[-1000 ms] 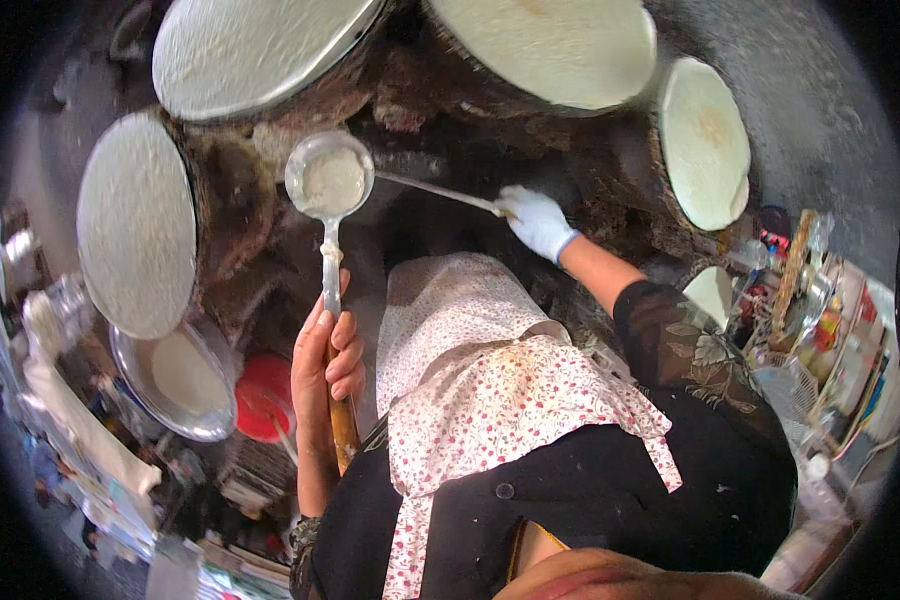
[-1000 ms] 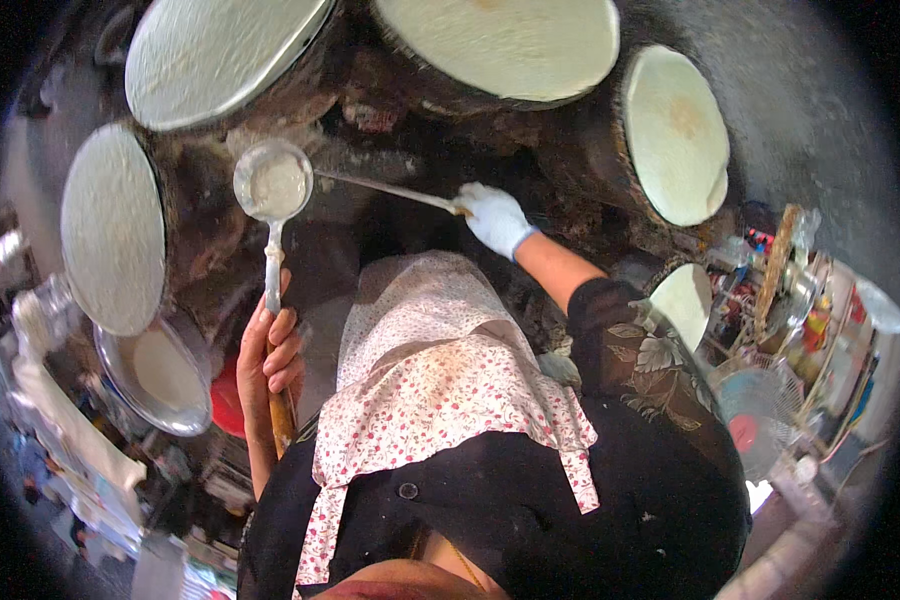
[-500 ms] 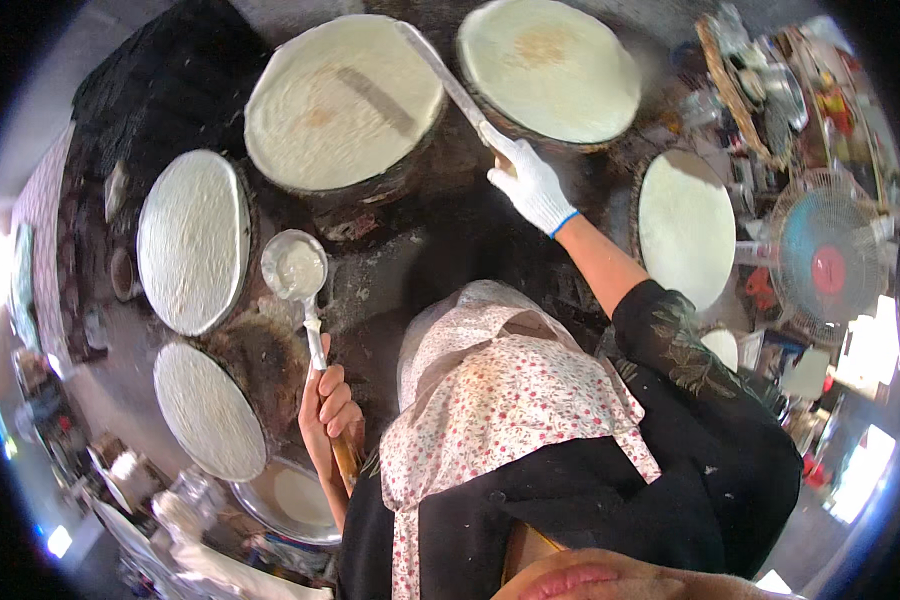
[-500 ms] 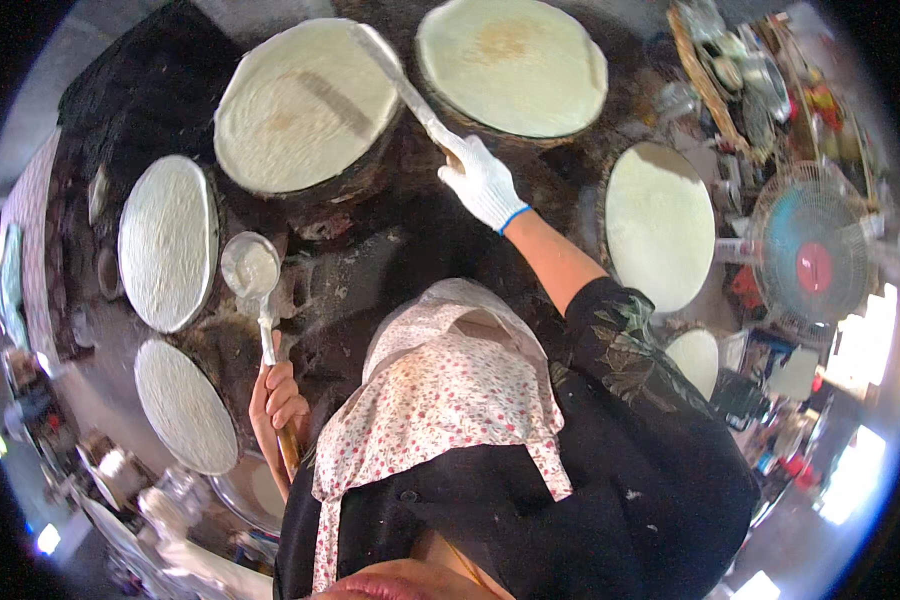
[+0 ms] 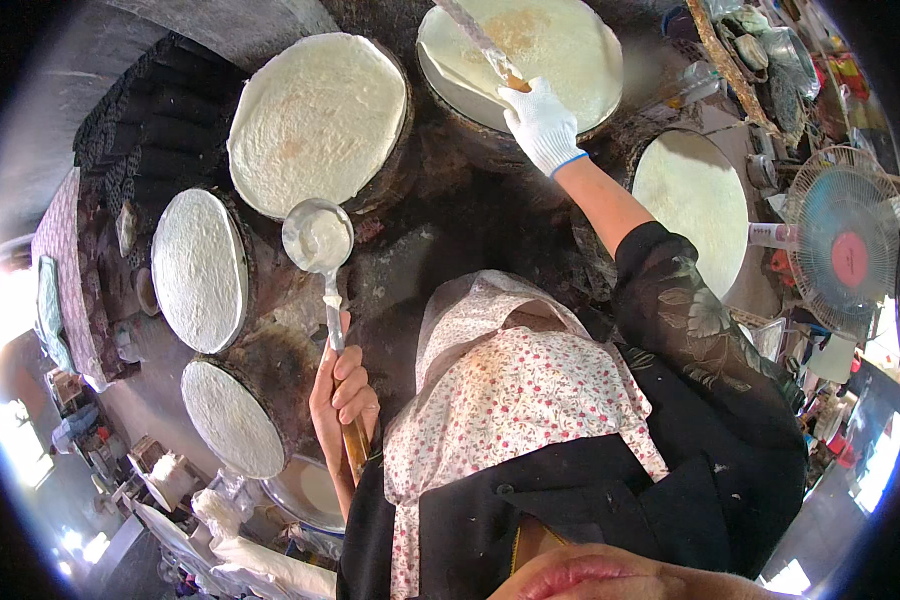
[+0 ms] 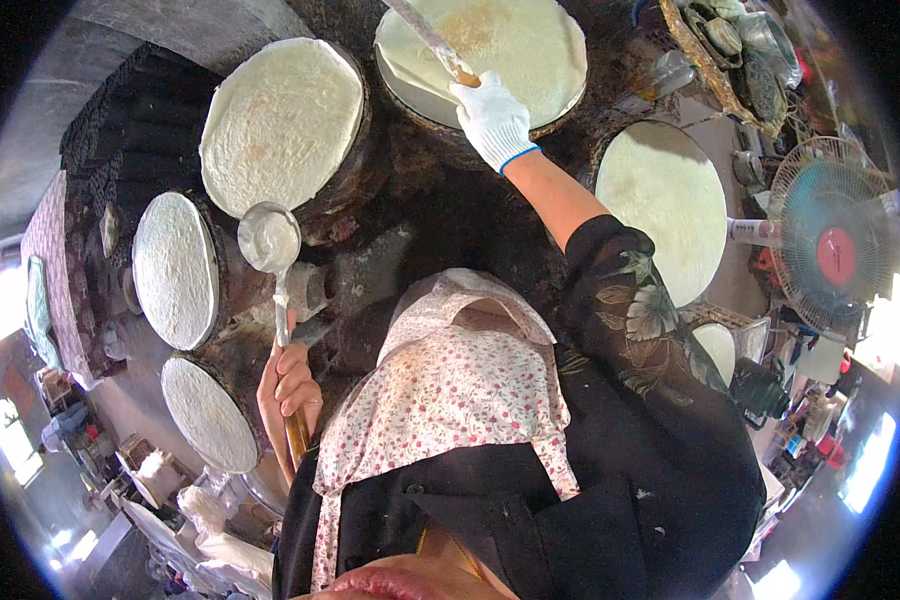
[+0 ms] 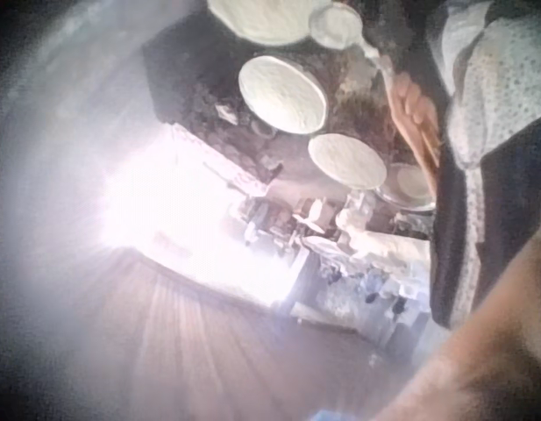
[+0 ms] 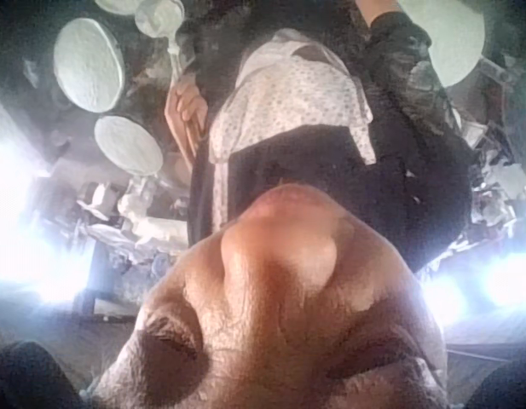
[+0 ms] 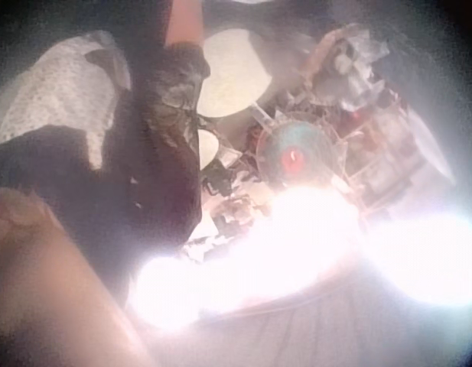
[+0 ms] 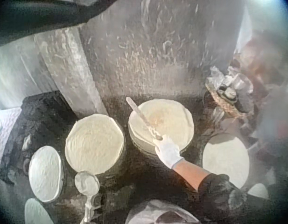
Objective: The person ladles batter onto hot round pans and spreads it into thin crepes using a wooden spreader. They flip and remove finished crepes, then repeat the process on multiple pans.
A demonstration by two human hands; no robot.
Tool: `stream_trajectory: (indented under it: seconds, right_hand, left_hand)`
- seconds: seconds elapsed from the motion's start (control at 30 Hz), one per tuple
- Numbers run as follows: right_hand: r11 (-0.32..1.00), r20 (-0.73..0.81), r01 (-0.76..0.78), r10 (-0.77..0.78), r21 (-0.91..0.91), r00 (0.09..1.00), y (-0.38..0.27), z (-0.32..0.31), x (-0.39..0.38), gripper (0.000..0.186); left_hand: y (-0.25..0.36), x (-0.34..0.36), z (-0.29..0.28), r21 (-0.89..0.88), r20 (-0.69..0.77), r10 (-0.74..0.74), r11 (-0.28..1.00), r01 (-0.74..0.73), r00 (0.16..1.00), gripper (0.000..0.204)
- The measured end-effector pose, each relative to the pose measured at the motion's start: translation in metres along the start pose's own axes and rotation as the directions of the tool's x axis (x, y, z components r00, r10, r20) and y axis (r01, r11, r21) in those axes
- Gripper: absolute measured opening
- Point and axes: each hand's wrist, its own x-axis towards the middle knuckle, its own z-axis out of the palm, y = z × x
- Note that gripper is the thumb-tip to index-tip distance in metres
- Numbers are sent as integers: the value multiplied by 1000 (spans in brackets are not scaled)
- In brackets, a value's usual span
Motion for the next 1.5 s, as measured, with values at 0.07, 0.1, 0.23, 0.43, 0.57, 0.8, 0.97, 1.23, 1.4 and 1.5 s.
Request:
stream_trajectory:
  seconds: [0.07, 0.1, 0.23, 0.43, 0.57, 0.8, 0.97, 1.23, 1.4, 1.5]
  right_hand:
    - [996, -103, 65, -71, -60, 992, -1, 6, -4, 30]
    - [998, -35, 21, -23, -51, 999, -2, 7, -5, 25]
    - [1000, 56, -17, 17, 0, 998, -2, -21, 3, 14]
    - [952, -410, 250, -301, -174, 861, 6, -109, 69, 18]
    - [947, -490, 238, -316, -216, 812, -49, -138, 114, 15]
    - [969, -336, 238, -205, 60, 919, -256, -33, 90, 16]
    - [958, 17, -72, 70, 278, 997, -322, 82, 31, 12]
    - [975, 4, 37, -39, 220, 999, -316, 86, -8, 8]
    - [952, 73, 148, -173, 269, 982, -287, 50, -30, 8]
    - [895, 123, 147, -217, 422, 968, -273, 27, -41, 34]
  left_hand:
    - [-2, 0, 0, 41, -13, 13, 999, -13, 1000, 48]
    - [-3, 1, 0, 51, -24, 23, 998, -21, 999, 47]
    - [-3, -1, -1, 59, 24, 8, 998, -9, 1000, 46]
    - [1, -7, 2, 103, -2, 64, 993, -64, 998, 47]
    - [15, -5, 7, 199, 2, 75, 977, -74, 997, 50]
    - [108, -19, 4, 294, 6, 67, 954, -66, 998, 51]
    - [160, -49, -7, 437, -22, 119, 894, -97, 993, 50]
    - [171, -41, -16, 372, -55, 89, 926, -62, 995, 50]
    - [162, -30, -12, 340, -65, 81, 939, -55, 995, 51]
    - [155, -25, -5, 349, -72, 46, 937, -18, 996, 51]
